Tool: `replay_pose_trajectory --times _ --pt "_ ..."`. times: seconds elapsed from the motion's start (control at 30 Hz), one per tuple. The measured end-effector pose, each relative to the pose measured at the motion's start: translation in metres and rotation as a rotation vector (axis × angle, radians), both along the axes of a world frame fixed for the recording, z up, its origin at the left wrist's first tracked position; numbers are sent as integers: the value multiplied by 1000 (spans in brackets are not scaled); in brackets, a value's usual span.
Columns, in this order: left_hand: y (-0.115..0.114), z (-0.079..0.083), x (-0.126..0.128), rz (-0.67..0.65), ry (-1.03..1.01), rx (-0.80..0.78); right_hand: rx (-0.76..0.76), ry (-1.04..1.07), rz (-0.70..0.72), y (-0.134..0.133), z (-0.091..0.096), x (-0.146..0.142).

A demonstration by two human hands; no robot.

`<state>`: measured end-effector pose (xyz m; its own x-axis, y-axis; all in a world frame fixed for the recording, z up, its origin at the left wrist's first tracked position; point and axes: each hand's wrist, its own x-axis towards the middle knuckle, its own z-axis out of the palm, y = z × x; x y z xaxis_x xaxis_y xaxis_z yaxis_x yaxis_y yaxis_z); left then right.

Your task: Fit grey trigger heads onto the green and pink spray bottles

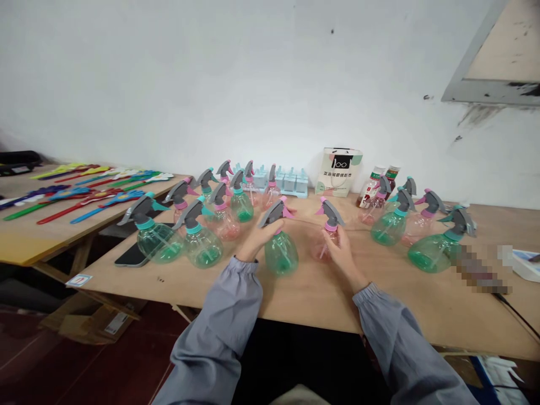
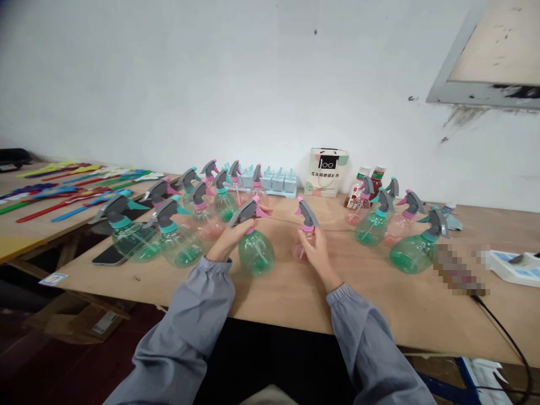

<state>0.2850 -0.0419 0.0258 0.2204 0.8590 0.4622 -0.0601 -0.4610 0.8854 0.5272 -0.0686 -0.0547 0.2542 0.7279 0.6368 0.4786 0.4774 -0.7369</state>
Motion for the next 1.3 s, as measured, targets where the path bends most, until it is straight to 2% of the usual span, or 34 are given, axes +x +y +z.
replay_pose_trajectory --times 0.17,0.33,0.47,0.6,0.73,0.83,0.9,1.0,1.17,1.3 --pt "17 1 -13 158 138 205 -16 -8 2 -2 2 -1" --pt "23 -9 -15 356 129 214 -16 -17 -5 -2 1 0" --pt "14 -20 -14 418 142 216 -2 -12 -12 0 0 0" --pt "0 -31 -11 565 217 196 8 -17 -8 0 -1 0" --pt "-18 -43 -15 665 422 192 16 -20 11 0 -2 1" --pt "-23 -51 -25 658 598 114 14 -19 14 1 -3 0" --pt "-16 -55 -31 624 647 90 10 -12 9 1 -3 0" --pt "12 -55 -35 585 633 132 9 -6 11 0 -2 0" --pt "63 -47 -26 639 625 121 -20 -23 13 -3 -2 0" --pt "83 -40 -15 672 637 54 -17 -18 20 -4 -2 -1"
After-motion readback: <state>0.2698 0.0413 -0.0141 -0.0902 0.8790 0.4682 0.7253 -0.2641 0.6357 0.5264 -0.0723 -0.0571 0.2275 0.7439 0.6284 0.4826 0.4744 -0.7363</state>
